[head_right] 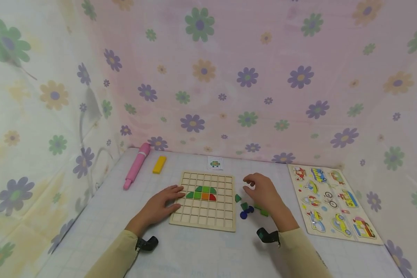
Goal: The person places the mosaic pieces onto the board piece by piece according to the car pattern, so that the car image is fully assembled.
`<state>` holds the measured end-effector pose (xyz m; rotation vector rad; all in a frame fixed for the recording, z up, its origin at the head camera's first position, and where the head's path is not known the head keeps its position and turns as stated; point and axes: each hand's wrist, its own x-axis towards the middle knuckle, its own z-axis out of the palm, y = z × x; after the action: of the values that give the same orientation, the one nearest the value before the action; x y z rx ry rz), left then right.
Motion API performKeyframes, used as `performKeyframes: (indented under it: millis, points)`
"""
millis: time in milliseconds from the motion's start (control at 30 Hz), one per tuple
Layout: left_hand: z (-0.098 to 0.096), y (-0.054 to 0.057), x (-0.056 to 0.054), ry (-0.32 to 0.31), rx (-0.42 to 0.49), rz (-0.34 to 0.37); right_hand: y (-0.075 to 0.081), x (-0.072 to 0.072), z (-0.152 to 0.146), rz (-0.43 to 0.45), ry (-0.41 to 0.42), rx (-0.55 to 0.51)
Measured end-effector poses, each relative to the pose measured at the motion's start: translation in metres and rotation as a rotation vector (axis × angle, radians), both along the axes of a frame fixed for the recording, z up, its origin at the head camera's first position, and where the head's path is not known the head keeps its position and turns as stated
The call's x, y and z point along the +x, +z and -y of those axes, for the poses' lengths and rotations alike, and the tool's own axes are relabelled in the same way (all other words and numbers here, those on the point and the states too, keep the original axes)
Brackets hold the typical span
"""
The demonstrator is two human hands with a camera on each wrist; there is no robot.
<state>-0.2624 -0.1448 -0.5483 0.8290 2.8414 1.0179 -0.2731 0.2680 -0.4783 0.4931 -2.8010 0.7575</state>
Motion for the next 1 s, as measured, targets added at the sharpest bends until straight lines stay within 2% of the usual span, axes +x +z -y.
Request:
performKeyframes:
  millis: [400,700,867,1000]
  points:
    - [0.001,0.000,0.000,0.002,0.001,-0.002,-0.011,0.000,-0.034,0.116,-0.080,0.004]
    - [0.001,0.000,0.000,0.006,0.002,0.002,-0.033,-0.002,-0.038,0.226,-0.111,0.005]
    - [0.001,-0.001,-0.001,-0.002,0.000,-0.001,-0.040,-0.004,-0.036,0.231,-0.109,0.041]
    - [0.000,-0.001,-0.001,0.000,-0.002,-0.002,-0.039,-0.003,-0.035,0.216,-0.106,0.050]
